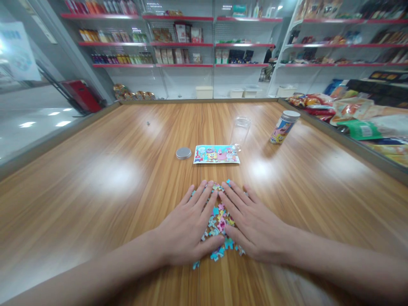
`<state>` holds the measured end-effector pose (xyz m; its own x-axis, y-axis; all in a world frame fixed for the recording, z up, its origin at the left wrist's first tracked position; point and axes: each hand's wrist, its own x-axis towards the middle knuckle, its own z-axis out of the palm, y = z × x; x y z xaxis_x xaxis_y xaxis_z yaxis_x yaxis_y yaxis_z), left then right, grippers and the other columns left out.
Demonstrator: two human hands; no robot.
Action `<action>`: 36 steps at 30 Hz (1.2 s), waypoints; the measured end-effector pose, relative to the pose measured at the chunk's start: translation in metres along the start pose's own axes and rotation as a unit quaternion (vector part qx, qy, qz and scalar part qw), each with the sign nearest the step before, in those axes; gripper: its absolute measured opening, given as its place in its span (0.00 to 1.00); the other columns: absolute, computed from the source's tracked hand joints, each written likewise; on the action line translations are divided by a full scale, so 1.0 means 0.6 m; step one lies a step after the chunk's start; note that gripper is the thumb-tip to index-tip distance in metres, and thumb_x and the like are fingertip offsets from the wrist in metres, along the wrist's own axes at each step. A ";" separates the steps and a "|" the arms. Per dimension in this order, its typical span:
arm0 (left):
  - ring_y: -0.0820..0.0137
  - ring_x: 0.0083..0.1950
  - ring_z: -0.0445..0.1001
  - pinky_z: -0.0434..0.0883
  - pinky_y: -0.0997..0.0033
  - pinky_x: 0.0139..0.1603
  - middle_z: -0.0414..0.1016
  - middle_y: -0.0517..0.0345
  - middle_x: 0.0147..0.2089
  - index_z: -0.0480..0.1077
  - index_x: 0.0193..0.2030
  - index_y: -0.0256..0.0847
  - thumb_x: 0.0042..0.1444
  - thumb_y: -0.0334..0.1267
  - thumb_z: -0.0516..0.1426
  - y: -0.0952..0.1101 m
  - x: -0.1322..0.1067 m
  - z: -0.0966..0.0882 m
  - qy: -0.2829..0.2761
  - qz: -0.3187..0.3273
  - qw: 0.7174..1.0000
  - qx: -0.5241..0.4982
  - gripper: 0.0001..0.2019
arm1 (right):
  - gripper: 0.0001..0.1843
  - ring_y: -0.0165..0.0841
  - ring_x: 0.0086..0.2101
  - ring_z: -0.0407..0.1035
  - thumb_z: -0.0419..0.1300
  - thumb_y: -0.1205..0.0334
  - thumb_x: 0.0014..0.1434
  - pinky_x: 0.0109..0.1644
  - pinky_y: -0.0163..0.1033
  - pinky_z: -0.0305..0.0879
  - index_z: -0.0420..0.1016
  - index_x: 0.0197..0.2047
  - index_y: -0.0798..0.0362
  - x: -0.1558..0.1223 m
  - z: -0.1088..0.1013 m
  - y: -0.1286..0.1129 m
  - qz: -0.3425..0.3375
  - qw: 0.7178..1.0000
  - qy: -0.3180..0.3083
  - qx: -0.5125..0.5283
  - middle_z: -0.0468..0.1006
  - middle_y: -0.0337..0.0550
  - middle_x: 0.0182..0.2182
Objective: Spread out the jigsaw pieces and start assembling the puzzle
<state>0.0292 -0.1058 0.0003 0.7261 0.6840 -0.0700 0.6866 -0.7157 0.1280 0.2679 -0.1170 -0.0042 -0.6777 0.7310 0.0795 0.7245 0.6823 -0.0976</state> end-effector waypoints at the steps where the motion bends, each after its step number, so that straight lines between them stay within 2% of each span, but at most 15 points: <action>1: 0.48 0.79 0.28 0.41 0.42 0.77 0.26 0.44 0.78 0.35 0.77 0.37 0.66 0.66 0.40 0.001 0.000 0.000 0.000 -0.001 1.000 0.000 0.43 | 0.37 0.53 0.72 0.35 0.45 0.48 0.71 0.72 0.63 0.44 0.44 0.76 0.58 0.000 0.000 0.000 0.001 1.000 -0.003 -0.002 0.41 0.56 0.74; 7: 0.52 0.79 0.30 0.41 0.45 0.77 0.27 0.45 0.78 0.36 0.77 0.38 0.69 0.63 0.38 0.000 0.004 0.001 0.006 -0.022 1.000 0.001 0.40 | 0.37 0.53 0.72 0.34 0.41 0.45 0.72 0.72 0.66 0.42 0.44 0.76 0.60 0.001 -0.008 -0.002 0.005 1.000 -0.024 0.004 0.39 0.57 0.74; 17: 0.54 0.79 0.29 0.40 0.46 0.78 0.27 0.46 0.78 0.35 0.77 0.38 0.70 0.60 0.38 0.000 0.005 0.007 0.019 -0.020 1.000 0.010 0.38 | 0.39 0.55 0.72 0.35 0.44 0.43 0.71 0.71 0.68 0.43 0.44 0.76 0.58 0.000 -0.008 -0.003 0.006 1.000 -0.017 0.025 0.41 0.59 0.74; 19: 0.54 0.79 0.30 0.40 0.46 0.77 0.27 0.45 0.78 0.35 0.77 0.38 0.70 0.60 0.38 0.000 0.005 0.006 0.020 -0.020 1.000 0.012 0.38 | 0.37 0.55 0.72 0.37 0.48 0.45 0.71 0.70 0.68 0.45 0.48 0.75 0.56 -0.002 -0.009 -0.001 0.003 0.999 0.006 0.040 0.43 0.59 0.74; 21: 0.54 0.79 0.30 0.41 0.45 0.77 0.28 0.45 0.78 0.35 0.77 0.37 0.70 0.60 0.38 0.001 0.006 0.004 0.017 -0.023 1.000 0.012 0.38 | 0.31 0.54 0.72 0.39 0.53 0.49 0.69 0.71 0.67 0.46 0.59 0.70 0.53 -0.003 -0.011 0.002 -0.008 0.997 0.043 0.059 0.47 0.56 0.73; 24: 0.53 0.79 0.32 0.43 0.45 0.77 0.31 0.44 0.78 0.36 0.77 0.37 0.70 0.59 0.39 0.003 0.006 0.002 0.018 -0.023 1.000 0.009 0.38 | 0.18 0.52 0.71 0.42 0.57 0.54 0.66 0.71 0.66 0.45 0.74 0.56 0.51 -0.003 -0.013 0.005 -0.039 0.991 0.097 0.086 0.52 0.52 0.72; 27: 0.52 0.79 0.34 0.45 0.44 0.76 0.33 0.44 0.78 0.37 0.77 0.38 0.70 0.59 0.40 0.002 0.005 0.001 0.030 -0.015 0.999 0.002 0.37 | 0.13 0.50 0.70 0.47 0.58 0.55 0.66 0.71 0.64 0.46 0.77 0.48 0.50 -0.001 -0.013 0.006 -0.060 0.985 0.117 0.108 0.57 0.51 0.70; 31: 0.51 0.79 0.34 0.46 0.42 0.76 0.33 0.43 0.78 0.38 0.77 0.38 0.70 0.58 0.42 0.000 0.005 0.001 0.035 -0.007 0.999 -0.005 0.37 | 0.10 0.47 0.68 0.51 0.59 0.56 0.66 0.71 0.62 0.48 0.78 0.46 0.50 0.001 -0.007 0.005 -0.069 0.980 0.134 0.129 0.62 0.51 0.66; 36: 0.52 0.79 0.33 0.45 0.41 0.76 0.31 0.41 0.78 0.40 0.77 0.36 0.70 0.58 0.42 0.000 0.005 -0.001 0.024 -0.005 1.000 -0.019 0.37 | 0.08 0.48 0.69 0.50 0.60 0.60 0.65 0.69 0.63 0.50 0.79 0.44 0.50 0.004 -0.003 0.007 -0.079 0.976 0.148 0.139 0.64 0.52 0.65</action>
<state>0.0314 -0.1037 0.0008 0.7154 0.6983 -0.0242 0.6917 -0.7028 0.1658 0.2698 -0.1124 -0.0025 -0.6820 0.6156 0.3948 0.5243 0.7879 -0.3229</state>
